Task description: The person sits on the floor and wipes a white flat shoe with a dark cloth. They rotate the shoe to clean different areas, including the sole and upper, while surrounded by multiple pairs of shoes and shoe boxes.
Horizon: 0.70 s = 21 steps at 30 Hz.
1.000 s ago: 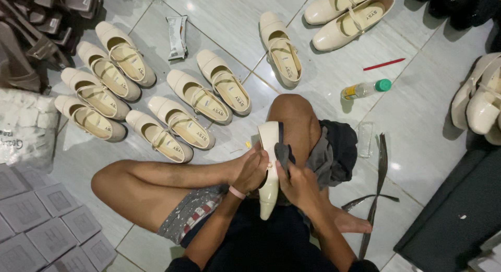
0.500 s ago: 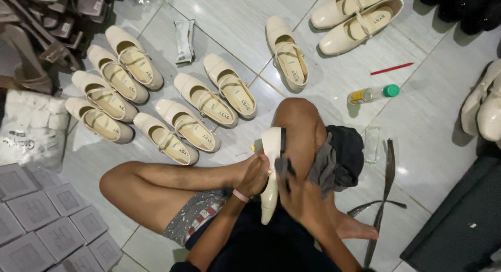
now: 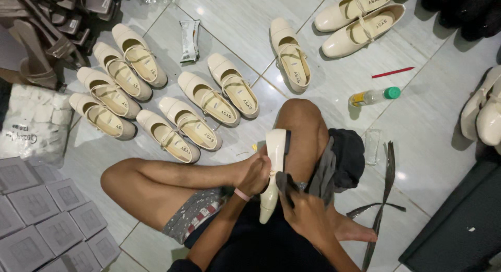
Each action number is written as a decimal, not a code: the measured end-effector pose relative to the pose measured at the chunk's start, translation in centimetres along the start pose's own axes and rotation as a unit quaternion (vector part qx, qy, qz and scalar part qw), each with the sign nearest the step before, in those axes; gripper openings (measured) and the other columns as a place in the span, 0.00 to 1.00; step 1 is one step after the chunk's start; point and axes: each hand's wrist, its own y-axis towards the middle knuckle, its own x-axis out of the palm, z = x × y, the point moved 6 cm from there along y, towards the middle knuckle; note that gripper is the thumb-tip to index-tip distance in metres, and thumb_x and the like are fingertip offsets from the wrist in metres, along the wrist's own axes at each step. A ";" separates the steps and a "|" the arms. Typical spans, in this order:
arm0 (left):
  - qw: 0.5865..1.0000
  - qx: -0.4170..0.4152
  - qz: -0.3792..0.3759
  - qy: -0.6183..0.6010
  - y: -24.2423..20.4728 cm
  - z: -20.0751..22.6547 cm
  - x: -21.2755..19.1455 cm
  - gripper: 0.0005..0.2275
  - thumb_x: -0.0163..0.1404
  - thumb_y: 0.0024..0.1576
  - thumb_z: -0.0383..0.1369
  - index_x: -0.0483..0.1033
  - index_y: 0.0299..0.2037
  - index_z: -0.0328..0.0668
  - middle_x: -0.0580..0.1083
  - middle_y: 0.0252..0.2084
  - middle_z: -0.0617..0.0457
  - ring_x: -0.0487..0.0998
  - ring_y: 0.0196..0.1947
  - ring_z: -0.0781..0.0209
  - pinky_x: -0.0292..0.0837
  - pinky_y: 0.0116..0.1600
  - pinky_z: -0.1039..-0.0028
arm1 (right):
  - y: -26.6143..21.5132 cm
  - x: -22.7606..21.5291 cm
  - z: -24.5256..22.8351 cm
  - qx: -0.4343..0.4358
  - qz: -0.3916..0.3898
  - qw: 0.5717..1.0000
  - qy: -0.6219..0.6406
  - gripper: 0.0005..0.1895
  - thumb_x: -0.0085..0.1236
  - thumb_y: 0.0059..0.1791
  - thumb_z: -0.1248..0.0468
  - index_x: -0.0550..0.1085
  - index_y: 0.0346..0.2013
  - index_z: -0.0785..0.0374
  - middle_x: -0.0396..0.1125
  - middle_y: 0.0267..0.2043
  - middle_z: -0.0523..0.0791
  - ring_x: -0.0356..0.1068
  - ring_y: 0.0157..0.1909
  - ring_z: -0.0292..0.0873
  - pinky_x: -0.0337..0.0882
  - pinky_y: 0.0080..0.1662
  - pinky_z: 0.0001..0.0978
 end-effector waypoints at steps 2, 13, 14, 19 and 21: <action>0.998 -0.010 -0.056 -0.014 -0.4 -0.3 0.8 0.25 0.25 0.68 0.41 0.54 0.68 0.28 0.72 0.58 0.33 0.75 0.56 0.40 0.70 0.61 0.63 | -0.1 0.4 0.6 0.034 -0.014 0.999 0.004 0.15 0.56 0.50 0.59 0.79 0.42 0.69 0.69 0.23 0.61 0.73 0.23 0.61 0.71 0.28 0.51; 0.998 0.052 0.035 0.020 -0.8 -2.8 0.4 0.25 0.22 0.71 0.41 0.56 0.70 0.28 0.69 0.63 0.32 0.70 0.63 0.39 0.62 0.67 0.62 | -3.5 1.7 2.5 0.061 -0.064 0.996 0.019 0.11 0.60 0.50 0.61 0.79 0.30 0.66 0.70 0.21 0.58 0.73 0.21 0.57 0.69 0.27 0.48; 0.998 0.051 0.038 0.029 -0.8 -3.0 0.3 0.25 0.22 0.71 0.41 0.57 0.69 0.28 0.69 0.64 0.31 0.70 0.63 0.38 0.61 0.68 0.61 | -4.6 1.8 2.9 0.052 -0.071 0.995 0.049 0.09 0.60 0.48 0.62 0.80 0.35 0.67 0.70 0.20 0.58 0.72 0.20 0.57 0.68 0.26 0.48; 1.000 0.024 0.014 0.000 -0.2 -2.7 0.4 0.24 0.20 0.70 0.38 0.58 0.68 0.29 0.71 0.59 0.33 0.72 0.58 0.39 0.64 0.66 0.62 | -7.2 0.8 8.6 0.163 -0.002 0.971 0.173 0.14 0.57 0.50 0.62 0.76 0.23 0.69 0.69 0.17 0.48 0.67 0.18 0.44 0.65 0.25 0.38; 0.999 0.038 0.021 0.004 -0.2 -1.9 0.3 0.23 0.22 0.69 0.36 0.59 0.67 0.28 0.71 0.59 0.32 0.72 0.58 0.38 0.64 0.65 0.61 | -6.9 -0.7 11.4 0.197 0.090 0.956 0.197 0.15 0.55 0.53 0.63 0.74 0.24 0.69 0.66 0.18 0.45 0.63 0.21 0.40 0.62 0.27 0.35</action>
